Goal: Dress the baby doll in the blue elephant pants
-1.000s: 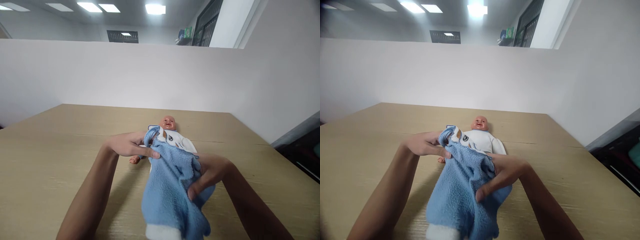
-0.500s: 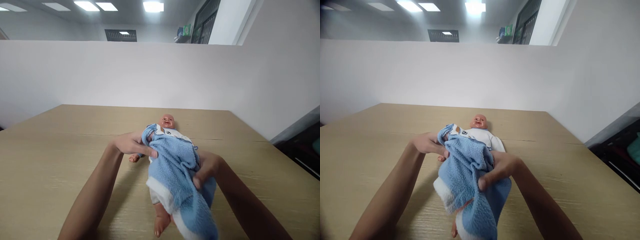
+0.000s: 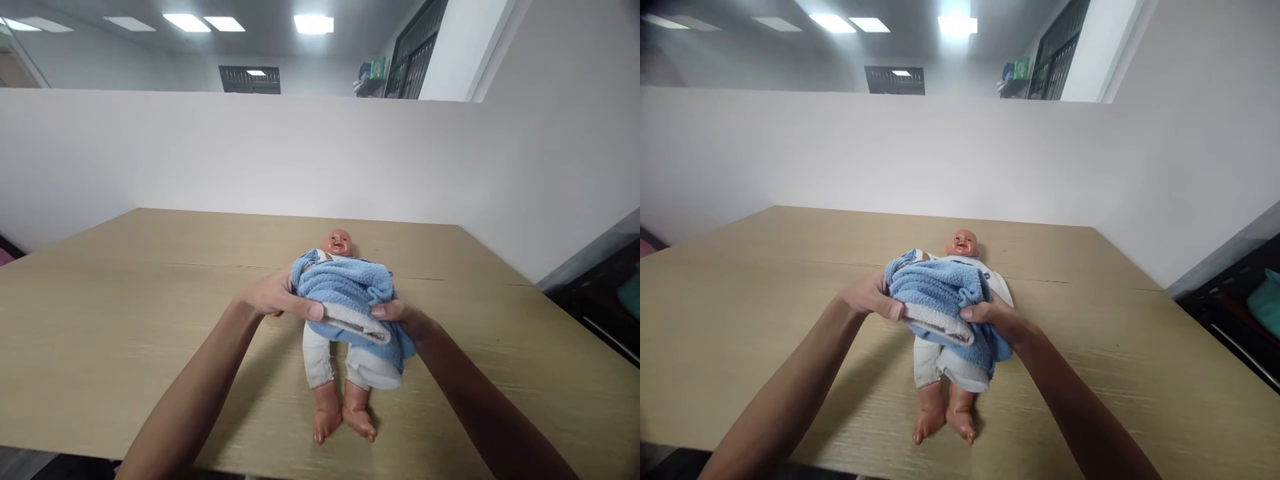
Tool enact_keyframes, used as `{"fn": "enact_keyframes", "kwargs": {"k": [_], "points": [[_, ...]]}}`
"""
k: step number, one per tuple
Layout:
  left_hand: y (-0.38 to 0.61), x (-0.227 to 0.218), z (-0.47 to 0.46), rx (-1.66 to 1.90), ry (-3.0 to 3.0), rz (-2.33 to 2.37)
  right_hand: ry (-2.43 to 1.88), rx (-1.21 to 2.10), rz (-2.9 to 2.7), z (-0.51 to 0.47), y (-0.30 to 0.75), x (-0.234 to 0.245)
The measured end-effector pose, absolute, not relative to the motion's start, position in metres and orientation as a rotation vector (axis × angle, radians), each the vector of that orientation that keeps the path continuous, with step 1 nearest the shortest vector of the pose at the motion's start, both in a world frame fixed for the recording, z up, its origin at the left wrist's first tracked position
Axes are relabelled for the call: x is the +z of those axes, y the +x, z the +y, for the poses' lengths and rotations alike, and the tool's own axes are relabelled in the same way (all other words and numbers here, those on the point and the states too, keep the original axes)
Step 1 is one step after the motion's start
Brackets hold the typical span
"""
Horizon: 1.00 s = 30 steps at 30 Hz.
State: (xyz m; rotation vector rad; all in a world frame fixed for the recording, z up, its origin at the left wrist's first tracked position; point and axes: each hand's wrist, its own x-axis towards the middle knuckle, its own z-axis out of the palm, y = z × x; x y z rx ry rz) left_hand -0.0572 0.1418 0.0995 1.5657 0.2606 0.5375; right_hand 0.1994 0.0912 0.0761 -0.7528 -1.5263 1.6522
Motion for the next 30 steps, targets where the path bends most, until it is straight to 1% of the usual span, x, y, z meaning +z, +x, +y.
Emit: {"fn": "enact_keyframes", "kwargs": {"k": [3, 5, 7, 11, 15, 21, 25, 30], "points": [[-0.061, 0.078, 0.117, 0.732, 1.422, 0.397, -0.677, 1.685, -1.541, 0.073, 0.199, 0.079], [-0.064, 0.064, 0.093, 0.797, 1.338, 0.489, -0.732, 1.616, -1.674, 0.059, 0.199, 0.080], [-0.064, 0.053, 0.066, 0.816, 1.305, 0.547, -0.882, 1.495, -1.756, 0.044, 0.196, 0.080], [-0.060, 0.037, 0.010, 0.785, 1.296, 0.746, -1.239, 1.165, -1.730, 0.011, 0.182, 0.072], [-0.053, 0.014, -0.026, 0.895, 1.228, 1.079, -1.370, 0.989, -1.829, -0.010, 0.168, 0.057], [-0.044, -0.023, -0.028, 0.953, 1.381, 1.224, -1.465, 0.948, -1.866, -0.008, 0.163, 0.026], [-0.039, -0.031, -0.013, 0.909, 1.476, 1.263, -1.502, 0.882, -1.880, 0.000, 0.162, 0.010], [-0.036, -0.037, 0.006, 0.940, 1.574, 1.305, -1.616, 0.739, -1.856, 0.016, 0.159, -0.001]]}}
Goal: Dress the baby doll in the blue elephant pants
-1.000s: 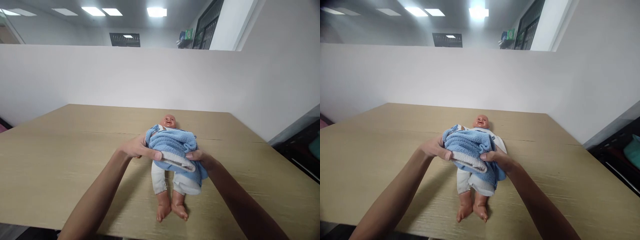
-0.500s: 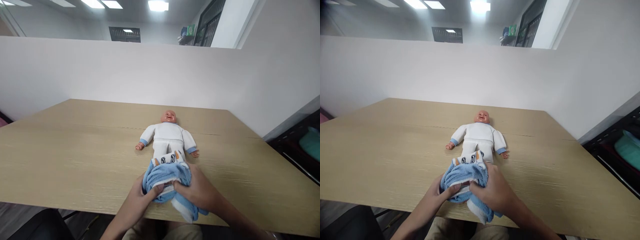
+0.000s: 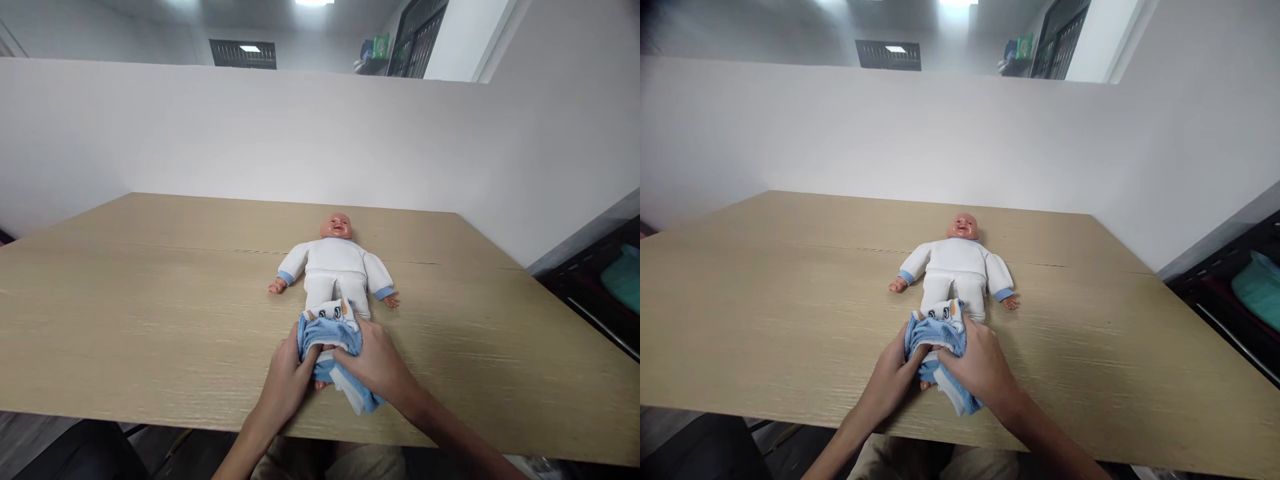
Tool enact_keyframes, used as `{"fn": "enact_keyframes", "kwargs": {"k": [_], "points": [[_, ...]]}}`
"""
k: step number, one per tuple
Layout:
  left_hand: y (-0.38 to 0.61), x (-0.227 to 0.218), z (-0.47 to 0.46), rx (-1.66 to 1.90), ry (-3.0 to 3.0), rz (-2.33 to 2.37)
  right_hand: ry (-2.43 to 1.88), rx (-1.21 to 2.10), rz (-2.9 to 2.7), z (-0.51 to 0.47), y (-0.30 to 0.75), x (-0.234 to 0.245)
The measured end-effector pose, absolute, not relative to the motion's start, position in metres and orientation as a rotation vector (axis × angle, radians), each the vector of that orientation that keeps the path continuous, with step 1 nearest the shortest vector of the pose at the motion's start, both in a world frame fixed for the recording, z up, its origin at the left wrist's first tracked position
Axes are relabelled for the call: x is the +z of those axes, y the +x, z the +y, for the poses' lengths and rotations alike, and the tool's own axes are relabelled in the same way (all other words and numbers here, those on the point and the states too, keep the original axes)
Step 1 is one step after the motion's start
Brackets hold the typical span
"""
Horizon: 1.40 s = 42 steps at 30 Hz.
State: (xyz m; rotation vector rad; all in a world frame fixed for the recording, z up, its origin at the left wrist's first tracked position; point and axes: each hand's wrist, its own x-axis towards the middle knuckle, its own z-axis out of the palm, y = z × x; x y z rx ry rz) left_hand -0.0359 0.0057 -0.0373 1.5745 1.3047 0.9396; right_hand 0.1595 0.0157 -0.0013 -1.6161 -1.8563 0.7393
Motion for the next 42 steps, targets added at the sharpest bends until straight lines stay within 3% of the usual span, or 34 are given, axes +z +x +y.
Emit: {"fn": "enact_keyframes", "kwargs": {"k": [12, 21, 33, 37, 42], "points": [[-0.053, -0.007, -0.014, 0.804, 1.497, 1.217, -1.465, 0.910, -1.941, 0.002, 0.161, 0.043], [-0.045, -0.047, -0.026, 0.686, 1.854, 1.479, -1.692, 0.696, -2.253, -0.001, 0.149, 0.016], [-0.046, -0.065, -0.013, 1.163, 1.473, 1.150, -1.257, 0.934, -2.010, 0.018, 0.173, 0.003], [-0.056, -0.066, 0.017, 1.170, 1.533, 1.116, -1.173, 0.826, -2.073, 0.041, 0.181, -0.001], [-0.075, -0.051, 0.042, 1.012, 1.620, 0.984, -1.073, 1.092, -2.074, 0.059, 0.202, -0.008]]}}
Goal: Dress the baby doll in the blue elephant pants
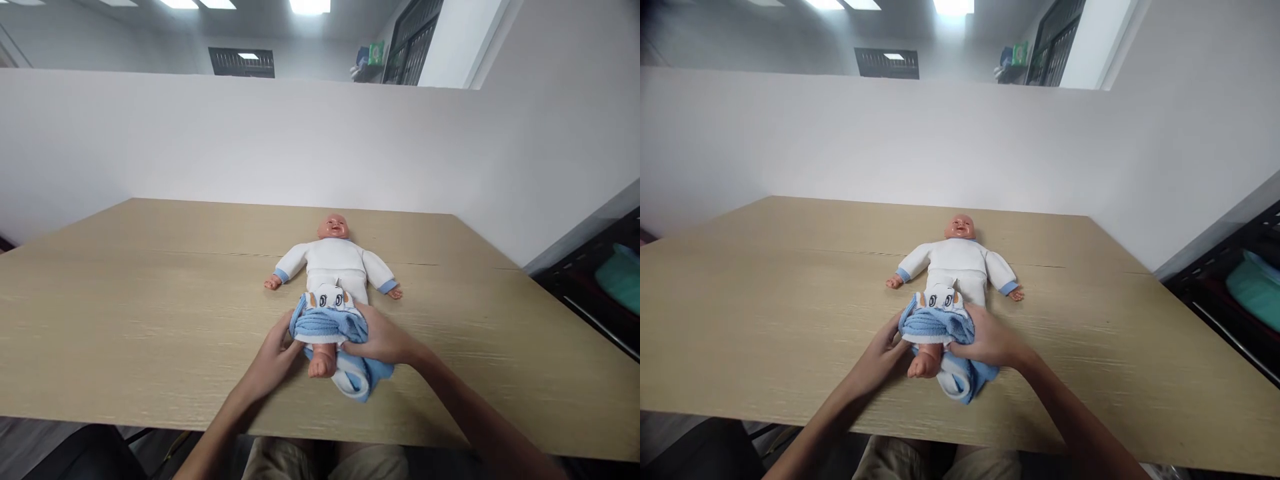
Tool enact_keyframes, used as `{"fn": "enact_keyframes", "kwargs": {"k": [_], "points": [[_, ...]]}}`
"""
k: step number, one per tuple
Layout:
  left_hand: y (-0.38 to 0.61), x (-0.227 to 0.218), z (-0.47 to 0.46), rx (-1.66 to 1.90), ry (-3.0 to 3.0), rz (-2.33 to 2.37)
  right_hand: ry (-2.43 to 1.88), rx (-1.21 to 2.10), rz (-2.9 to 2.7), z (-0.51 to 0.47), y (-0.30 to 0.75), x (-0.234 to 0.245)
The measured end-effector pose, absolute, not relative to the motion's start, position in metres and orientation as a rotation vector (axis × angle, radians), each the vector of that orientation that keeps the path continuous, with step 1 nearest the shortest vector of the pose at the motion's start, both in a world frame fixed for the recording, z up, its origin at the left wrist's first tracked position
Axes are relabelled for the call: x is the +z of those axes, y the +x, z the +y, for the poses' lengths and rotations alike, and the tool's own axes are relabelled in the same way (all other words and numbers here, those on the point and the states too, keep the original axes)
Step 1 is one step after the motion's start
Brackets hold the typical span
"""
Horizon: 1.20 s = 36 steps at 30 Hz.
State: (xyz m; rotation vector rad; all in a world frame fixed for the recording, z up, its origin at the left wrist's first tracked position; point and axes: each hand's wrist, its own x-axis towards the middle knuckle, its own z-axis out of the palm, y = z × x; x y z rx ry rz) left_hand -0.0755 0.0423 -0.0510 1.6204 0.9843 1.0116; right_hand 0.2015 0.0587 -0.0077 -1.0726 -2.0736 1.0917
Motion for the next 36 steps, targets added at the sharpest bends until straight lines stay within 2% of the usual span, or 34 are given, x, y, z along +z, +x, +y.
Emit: {"fn": "enact_keyframes", "kwargs": {"k": [9, 16, 22, 27, 33, 36], "points": [[-0.110, -0.024, 0.044, 0.662, 1.620, 0.846, -0.758, 1.669, -1.648, 0.070, 0.230, -0.035], [-0.084, 0.012, 0.069, 0.741, 1.949, 1.003, -0.674, 2.000, -1.493, 0.083, 0.241, -0.038], [-0.041, 0.054, 0.128, 0.359, 2.302, 0.743, -0.600, 2.000, -1.267, 0.082, 0.239, -0.052], [-0.022, 0.064, 0.168, 0.026, 1.998, 0.576, -0.567, 2.005, -1.259, 0.078, 0.240, -0.051], [-0.002, 0.057, 0.177, 0.141, 1.877, 0.357, -0.608, 2.053, -1.517, 0.083, 0.251, -0.048], [0.004, 0.047, 0.177, 0.111, 1.738, 0.331, -0.647, 1.997, -1.454, 0.081, 0.253, -0.048]]}}
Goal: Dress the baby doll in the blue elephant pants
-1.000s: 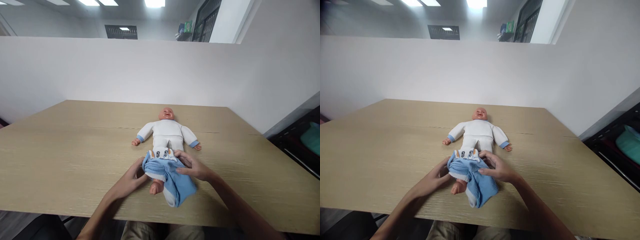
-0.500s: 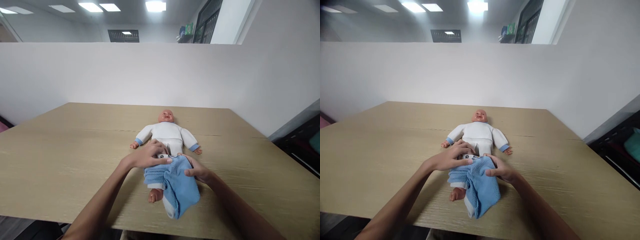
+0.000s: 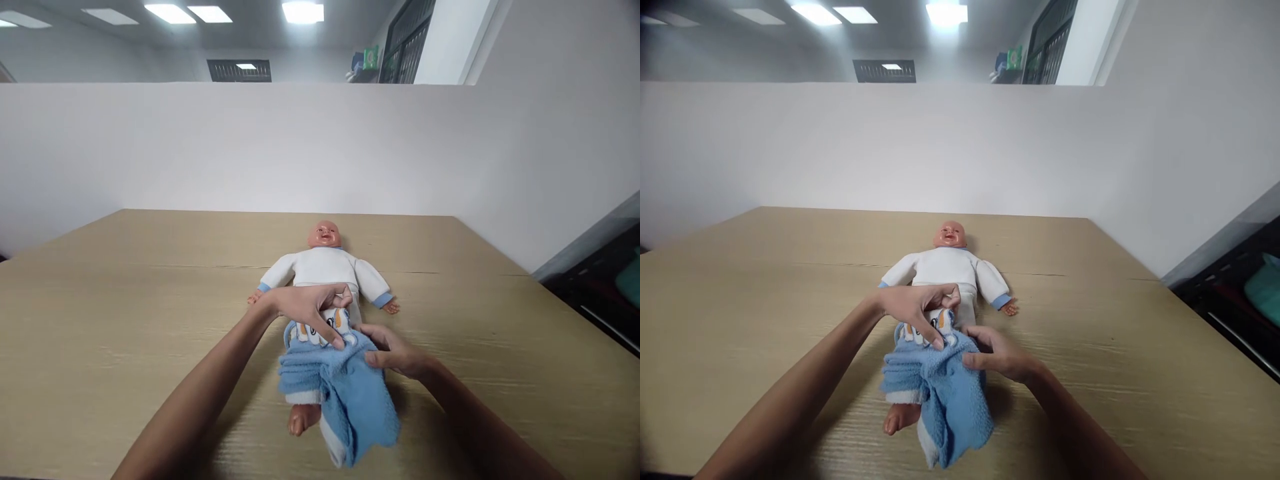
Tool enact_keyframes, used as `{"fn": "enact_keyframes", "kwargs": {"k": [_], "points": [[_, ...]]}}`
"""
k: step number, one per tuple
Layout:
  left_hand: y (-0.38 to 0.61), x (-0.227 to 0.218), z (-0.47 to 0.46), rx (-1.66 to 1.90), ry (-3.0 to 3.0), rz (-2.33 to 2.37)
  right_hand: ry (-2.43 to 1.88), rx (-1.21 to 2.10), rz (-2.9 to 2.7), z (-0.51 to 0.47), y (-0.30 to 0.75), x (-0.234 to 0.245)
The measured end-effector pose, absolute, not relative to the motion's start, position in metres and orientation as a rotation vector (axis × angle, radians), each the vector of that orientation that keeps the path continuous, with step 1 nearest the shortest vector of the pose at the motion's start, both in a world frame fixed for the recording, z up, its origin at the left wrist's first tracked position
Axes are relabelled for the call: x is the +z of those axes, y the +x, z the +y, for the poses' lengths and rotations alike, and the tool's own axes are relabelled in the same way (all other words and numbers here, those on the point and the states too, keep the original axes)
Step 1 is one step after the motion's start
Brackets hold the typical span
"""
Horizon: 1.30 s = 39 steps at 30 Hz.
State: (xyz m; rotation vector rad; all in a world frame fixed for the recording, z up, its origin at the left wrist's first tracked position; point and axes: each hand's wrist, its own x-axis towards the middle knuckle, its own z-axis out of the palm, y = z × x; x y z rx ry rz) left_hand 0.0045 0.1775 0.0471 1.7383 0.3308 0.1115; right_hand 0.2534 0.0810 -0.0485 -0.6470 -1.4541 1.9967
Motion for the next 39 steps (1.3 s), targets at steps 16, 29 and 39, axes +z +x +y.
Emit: {"fn": "enact_keyframes", "kwargs": {"k": [16, 29, 39], "points": [[0.006, 0.034, 0.192, -0.110, 1.760, 0.220, -0.776, 2.169, -1.667, 0.072, 0.266, -0.027], [0.008, 0.035, 0.190, -0.118, 1.777, 0.079, -0.815, 2.128, -1.709, 0.066, 0.267, -0.026], [0.011, 0.031, 0.185, -0.250, 1.709, 0.049, -0.921, 1.882, -1.292, 0.068, 0.267, -0.034]]}}
